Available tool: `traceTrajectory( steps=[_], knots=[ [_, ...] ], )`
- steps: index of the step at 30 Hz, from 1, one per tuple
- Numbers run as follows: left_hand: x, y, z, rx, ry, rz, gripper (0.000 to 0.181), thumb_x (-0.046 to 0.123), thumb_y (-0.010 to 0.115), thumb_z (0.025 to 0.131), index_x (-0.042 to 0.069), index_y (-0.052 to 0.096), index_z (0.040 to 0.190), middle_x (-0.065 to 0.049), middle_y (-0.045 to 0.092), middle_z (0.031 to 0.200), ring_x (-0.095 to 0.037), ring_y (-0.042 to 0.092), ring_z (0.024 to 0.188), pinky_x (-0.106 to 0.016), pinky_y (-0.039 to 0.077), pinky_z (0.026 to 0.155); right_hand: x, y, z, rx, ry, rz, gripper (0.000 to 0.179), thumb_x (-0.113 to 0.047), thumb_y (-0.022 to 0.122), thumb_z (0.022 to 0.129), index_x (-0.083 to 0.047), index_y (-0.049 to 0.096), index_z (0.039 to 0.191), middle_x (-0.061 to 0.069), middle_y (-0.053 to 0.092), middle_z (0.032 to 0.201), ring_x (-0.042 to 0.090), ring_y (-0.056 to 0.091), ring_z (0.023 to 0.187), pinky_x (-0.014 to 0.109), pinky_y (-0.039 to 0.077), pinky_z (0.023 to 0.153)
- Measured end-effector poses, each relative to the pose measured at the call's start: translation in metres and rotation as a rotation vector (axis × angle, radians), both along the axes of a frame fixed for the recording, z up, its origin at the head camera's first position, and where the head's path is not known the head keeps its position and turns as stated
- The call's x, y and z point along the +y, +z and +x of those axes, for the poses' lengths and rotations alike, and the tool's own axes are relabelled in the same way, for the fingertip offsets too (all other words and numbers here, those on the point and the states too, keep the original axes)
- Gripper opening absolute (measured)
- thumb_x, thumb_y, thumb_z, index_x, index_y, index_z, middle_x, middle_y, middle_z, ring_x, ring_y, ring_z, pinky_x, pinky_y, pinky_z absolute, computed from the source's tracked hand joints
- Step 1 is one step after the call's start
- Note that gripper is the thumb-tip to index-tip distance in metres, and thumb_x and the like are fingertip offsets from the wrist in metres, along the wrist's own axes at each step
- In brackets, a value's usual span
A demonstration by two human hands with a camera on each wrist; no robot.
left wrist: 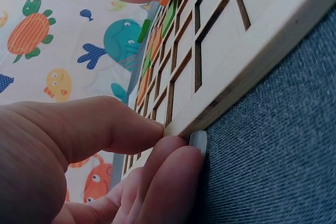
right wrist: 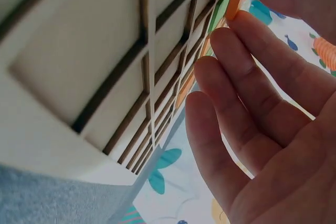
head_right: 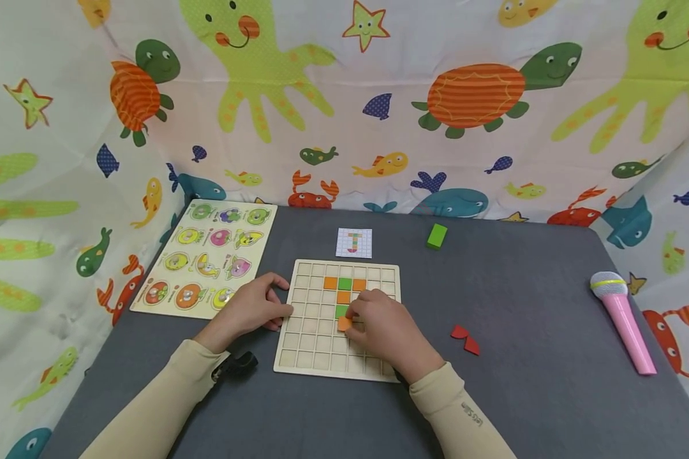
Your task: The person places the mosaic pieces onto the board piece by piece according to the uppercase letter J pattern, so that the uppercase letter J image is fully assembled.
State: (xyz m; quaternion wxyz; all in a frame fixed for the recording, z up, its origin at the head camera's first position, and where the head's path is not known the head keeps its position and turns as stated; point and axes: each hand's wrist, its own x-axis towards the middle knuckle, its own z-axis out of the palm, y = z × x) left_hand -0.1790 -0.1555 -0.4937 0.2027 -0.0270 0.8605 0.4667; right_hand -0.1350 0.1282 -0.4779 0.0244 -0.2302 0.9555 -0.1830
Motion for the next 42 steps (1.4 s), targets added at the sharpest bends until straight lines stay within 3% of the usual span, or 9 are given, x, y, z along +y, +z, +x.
traceTrajectory(
  steps=[29, 42],
  knots=[
    [-0.0007, -0.0010, -0.0013, -0.004, -0.008, -0.023, 0.046, 0.018, 0.084, 0.089, 0.013, 0.062, 0.129, -0.010, 0.071, 0.087, -0.020, 0.075, 0.065, -0.032, 0.066, 0.062, -0.0076, -0.0051, 0.0035, 0.066, 0.019, -0.013, 0.012, -0.020, 0.088, 0.084, -0.017, 0.081, 0.095, -0.004, 0.071, 0.095, 0.015, 0.064, 0.093, 0.036, 0.061, 0.080],
    [-0.0009, 0.0009, -0.0006, -0.008, -0.014, -0.008, 0.047, 0.017, 0.084, 0.089, 0.012, 0.063, 0.130, -0.010, 0.071, 0.088, -0.019, 0.076, 0.065, -0.033, 0.066, 0.062, -0.0093, -0.0050, 0.0035, 0.055, 0.020, 0.002, 0.015, -0.022, 0.089, 0.085, -0.017, 0.081, 0.097, -0.004, 0.071, 0.098, 0.016, 0.066, 0.097, 0.038, 0.062, 0.085]
  ],
)
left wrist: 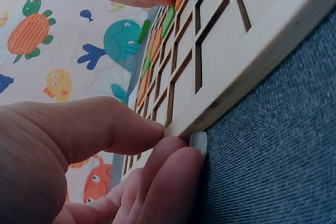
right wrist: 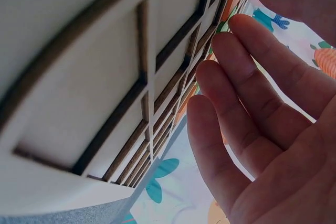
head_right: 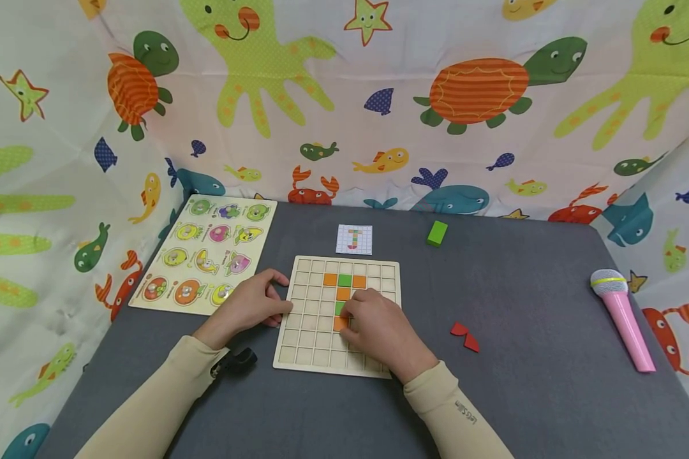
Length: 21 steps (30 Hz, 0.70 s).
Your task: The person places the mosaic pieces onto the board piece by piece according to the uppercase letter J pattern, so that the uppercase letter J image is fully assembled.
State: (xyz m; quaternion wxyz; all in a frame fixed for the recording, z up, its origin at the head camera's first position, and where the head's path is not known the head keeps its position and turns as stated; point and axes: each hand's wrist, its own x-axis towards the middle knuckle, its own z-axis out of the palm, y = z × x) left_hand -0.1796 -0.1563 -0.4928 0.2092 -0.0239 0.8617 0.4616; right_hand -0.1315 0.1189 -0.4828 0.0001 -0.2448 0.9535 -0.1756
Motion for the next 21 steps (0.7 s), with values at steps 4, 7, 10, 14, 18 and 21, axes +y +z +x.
traceTrajectory(
  steps=[4, 7, 10, 14, 18, 21],
  knots=[
    [-0.0003, -0.0001, -0.0006, -0.004, -0.002, -0.002, 0.047, 0.017, 0.084, 0.089, 0.012, 0.062, 0.130, -0.010, 0.071, 0.088, -0.020, 0.076, 0.065, -0.033, 0.066, 0.062, 0.0008, 0.0007, 0.0002, 0.011, -0.001, -0.003, 0.016, -0.022, 0.089, 0.084, -0.018, 0.081, 0.097, -0.004, 0.072, 0.098, 0.015, 0.065, 0.096, 0.037, 0.061, 0.083],
    [-0.0005, -0.0005, -0.0011, 0.003, -0.007, -0.006, 0.047, 0.017, 0.084, 0.089, 0.012, 0.063, 0.130, -0.010, 0.072, 0.087, -0.019, 0.075, 0.065, -0.032, 0.066, 0.062, 0.0014, 0.0010, -0.0001, 0.013, 0.002, -0.007, 0.016, -0.023, 0.090, 0.084, -0.018, 0.081, 0.096, -0.004, 0.072, 0.098, 0.015, 0.065, 0.095, 0.037, 0.061, 0.083],
    [-0.0007, -0.0011, -0.0015, 0.012, -0.012, -0.009, 0.046, 0.017, 0.084, 0.089, 0.011, 0.063, 0.130, -0.009, 0.072, 0.086, -0.018, 0.075, 0.064, -0.032, 0.066, 0.061, 0.0018, 0.0016, -0.0005, 0.010, 0.006, -0.012, 0.014, -0.022, 0.089, 0.085, -0.018, 0.081, 0.095, -0.004, 0.071, 0.097, 0.015, 0.065, 0.095, 0.037, 0.061, 0.082],
    [-0.0008, -0.0009, -0.0012, 0.014, -0.016, -0.009, 0.046, 0.016, 0.084, 0.089, 0.011, 0.063, 0.130, -0.009, 0.073, 0.086, -0.018, 0.075, 0.064, -0.032, 0.066, 0.061, 0.0023, 0.0022, -0.0008, 0.012, 0.012, -0.013, 0.012, -0.022, 0.089, 0.085, -0.018, 0.082, 0.095, -0.004, 0.071, 0.096, 0.015, 0.065, 0.095, 0.037, 0.061, 0.081],
    [-0.0005, -0.0005, -0.0009, 0.015, -0.018, -0.010, 0.046, 0.017, 0.084, 0.089, 0.011, 0.063, 0.130, -0.009, 0.073, 0.086, -0.018, 0.075, 0.064, -0.031, 0.066, 0.061, 0.0036, 0.0022, -0.0003, 0.014, 0.012, -0.010, 0.013, -0.022, 0.089, 0.085, -0.018, 0.081, 0.095, -0.004, 0.071, 0.096, 0.015, 0.065, 0.096, 0.037, 0.061, 0.080],
    [0.0000, -0.0010, -0.0007, 0.016, -0.015, -0.012, 0.046, 0.016, 0.084, 0.089, 0.011, 0.063, 0.129, -0.009, 0.073, 0.085, -0.018, 0.075, 0.064, -0.031, 0.066, 0.061, 0.0055, 0.0028, 0.0003, 0.009, 0.003, -0.009, 0.014, -0.023, 0.088, 0.086, -0.017, 0.081, 0.097, -0.003, 0.072, 0.099, 0.017, 0.066, 0.100, 0.038, 0.062, 0.082]
  ],
)
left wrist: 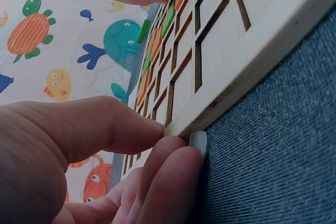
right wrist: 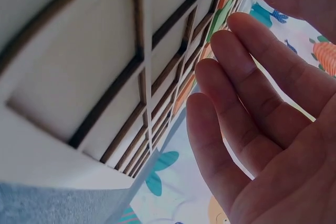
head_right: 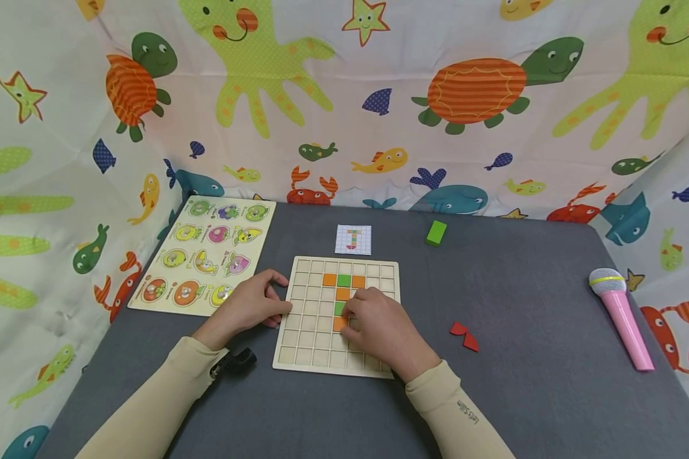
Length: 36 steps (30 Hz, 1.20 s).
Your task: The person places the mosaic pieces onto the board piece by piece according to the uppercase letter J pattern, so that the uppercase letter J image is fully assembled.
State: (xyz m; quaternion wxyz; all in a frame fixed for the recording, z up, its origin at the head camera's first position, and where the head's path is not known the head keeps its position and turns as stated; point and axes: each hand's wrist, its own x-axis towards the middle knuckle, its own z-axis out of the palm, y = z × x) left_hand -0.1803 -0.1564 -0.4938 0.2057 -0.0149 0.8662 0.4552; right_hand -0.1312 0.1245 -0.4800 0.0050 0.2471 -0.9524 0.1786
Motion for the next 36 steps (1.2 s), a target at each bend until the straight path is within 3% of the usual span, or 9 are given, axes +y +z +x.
traceTrajectory(
  steps=[8, 16, 22, 28, 36],
  knots=[
    [0.001, -0.003, -0.001, -0.008, 0.007, 0.013, 0.045, 0.016, 0.084, 0.090, 0.012, 0.063, 0.129, -0.009, 0.072, 0.086, -0.019, 0.075, 0.064, -0.032, 0.066, 0.060, 0.018, 0.003, 0.001, -0.012, -0.052, 0.013, 0.020, -0.026, 0.088, 0.088, -0.014, 0.082, 0.102, -0.001, 0.074, 0.103, 0.018, 0.067, 0.101, 0.040, 0.063, 0.085],
    [0.003, -0.002, 0.001, -0.009, 0.016, 0.007, 0.044, 0.016, 0.084, 0.089, 0.012, 0.063, 0.128, -0.009, 0.072, 0.085, -0.020, 0.074, 0.064, -0.032, 0.066, 0.060, 0.065, 0.001, 0.010, -0.044, -0.148, 0.022, 0.022, -0.028, 0.091, 0.086, -0.016, 0.081, 0.102, -0.002, 0.073, 0.104, 0.018, 0.066, 0.098, 0.044, 0.062, 0.084],
    [0.000, -0.003, 0.000, -0.001, 0.021, -0.001, 0.045, 0.017, 0.084, 0.089, 0.013, 0.063, 0.129, -0.009, 0.072, 0.086, -0.019, 0.074, 0.064, -0.032, 0.066, 0.061, 0.102, -0.002, 0.017, -0.029, -0.194, 0.058, 0.025, -0.025, 0.093, 0.085, -0.015, 0.081, 0.105, 0.001, 0.074, 0.107, 0.025, 0.071, 0.102, 0.051, 0.063, 0.087],
    [-0.001, -0.005, 0.000, -0.004, 0.018, 0.007, 0.045, 0.017, 0.084, 0.089, 0.013, 0.063, 0.129, -0.009, 0.072, 0.086, -0.020, 0.074, 0.064, -0.033, 0.066, 0.062, 0.135, -0.003, 0.024, -0.005, -0.237, 0.076, 0.025, -0.023, 0.093, 0.085, -0.014, 0.081, 0.105, 0.003, 0.074, 0.104, 0.023, 0.067, 0.094, 0.049, 0.062, 0.079],
    [0.000, -0.003, 0.000, -0.005, 0.018, 0.005, 0.046, 0.018, 0.084, 0.089, 0.013, 0.063, 0.129, -0.009, 0.072, 0.086, -0.020, 0.075, 0.065, -0.033, 0.066, 0.062, 0.162, -0.005, 0.031, -0.023, -0.294, 0.064, 0.024, -0.022, 0.092, 0.085, -0.013, 0.081, 0.104, 0.004, 0.073, 0.102, 0.025, 0.067, 0.094, 0.054, 0.062, 0.081]
  ],
)
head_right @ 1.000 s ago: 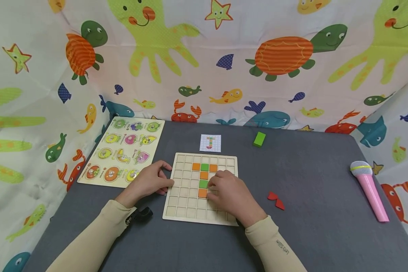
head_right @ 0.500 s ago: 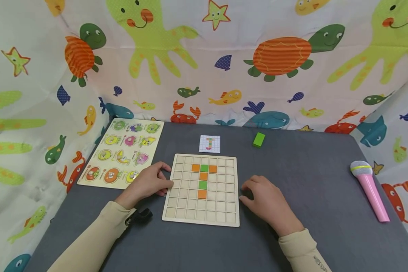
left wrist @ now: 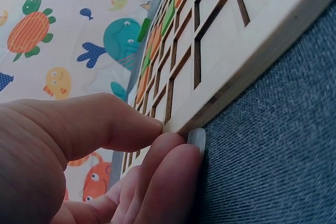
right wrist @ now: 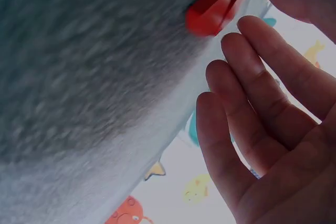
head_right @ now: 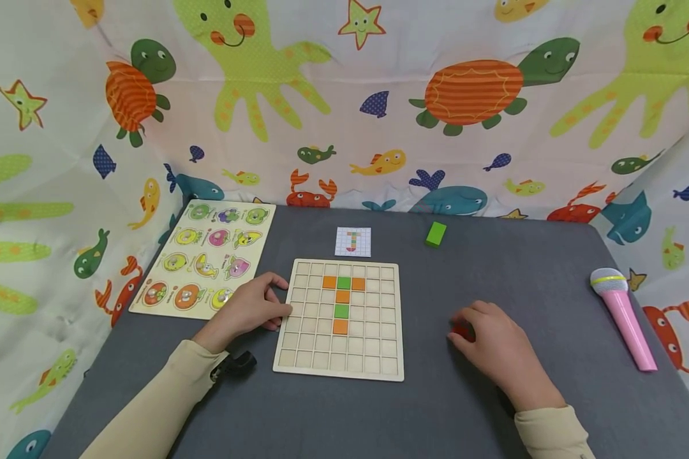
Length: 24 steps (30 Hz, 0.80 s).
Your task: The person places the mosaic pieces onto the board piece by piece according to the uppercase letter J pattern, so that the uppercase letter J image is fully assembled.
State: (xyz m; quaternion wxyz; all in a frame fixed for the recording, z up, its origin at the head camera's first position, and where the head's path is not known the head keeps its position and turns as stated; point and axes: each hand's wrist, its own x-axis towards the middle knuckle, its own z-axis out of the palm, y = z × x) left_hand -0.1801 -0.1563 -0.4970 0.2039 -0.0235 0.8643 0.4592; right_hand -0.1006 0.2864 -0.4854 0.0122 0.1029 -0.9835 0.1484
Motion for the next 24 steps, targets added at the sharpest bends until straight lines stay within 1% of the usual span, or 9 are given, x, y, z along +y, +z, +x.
traceTrajectory(
  steps=[6, 11, 18, 24],
  knots=[
    [0.000, 0.002, 0.001, 0.003, 0.001, -0.013, 0.045, 0.018, 0.084, 0.089, 0.013, 0.063, 0.129, -0.009, 0.072, 0.086, -0.020, 0.075, 0.065, -0.033, 0.065, 0.062, 0.009, -0.002, 0.001, -0.026, -0.023, -0.016, 0.024, -0.023, 0.092, 0.085, -0.013, 0.081, 0.103, 0.004, 0.072, 0.100, 0.026, 0.068, 0.094, 0.056, 0.061, 0.084],
    [0.000, 0.002, 0.001, 0.006, -0.001, 0.001, 0.045, 0.018, 0.084, 0.089, 0.013, 0.063, 0.129, -0.009, 0.072, 0.085, -0.020, 0.075, 0.065, -0.033, 0.066, 0.062, 0.011, -0.003, 0.000, -0.046, -0.034, -0.025, 0.023, -0.024, 0.091, 0.086, -0.012, 0.081, 0.103, 0.004, 0.072, 0.100, 0.025, 0.068, 0.093, 0.057, 0.061, 0.084],
    [0.000, 0.001, 0.001, 0.015, -0.003, 0.002, 0.045, 0.017, 0.084, 0.089, 0.013, 0.063, 0.128, -0.009, 0.072, 0.084, -0.019, 0.074, 0.064, -0.033, 0.066, 0.062, 0.008, -0.003, -0.002, -0.064, -0.033, -0.015, 0.019, -0.023, 0.090, 0.086, -0.013, 0.082, 0.100, 0.002, 0.071, 0.097, 0.022, 0.067, 0.090, 0.054, 0.061, 0.081],
    [0.000, 0.001, 0.000, 0.015, -0.004, 0.000, 0.045, 0.017, 0.084, 0.089, 0.012, 0.063, 0.128, -0.009, 0.072, 0.085, -0.019, 0.074, 0.064, -0.032, 0.066, 0.061, 0.000, 0.000, -0.006, -0.085, -0.022, -0.011, 0.019, -0.023, 0.090, 0.087, -0.012, 0.082, 0.099, 0.004, 0.072, 0.098, 0.023, 0.066, 0.089, 0.055, 0.062, 0.081]
  ],
)
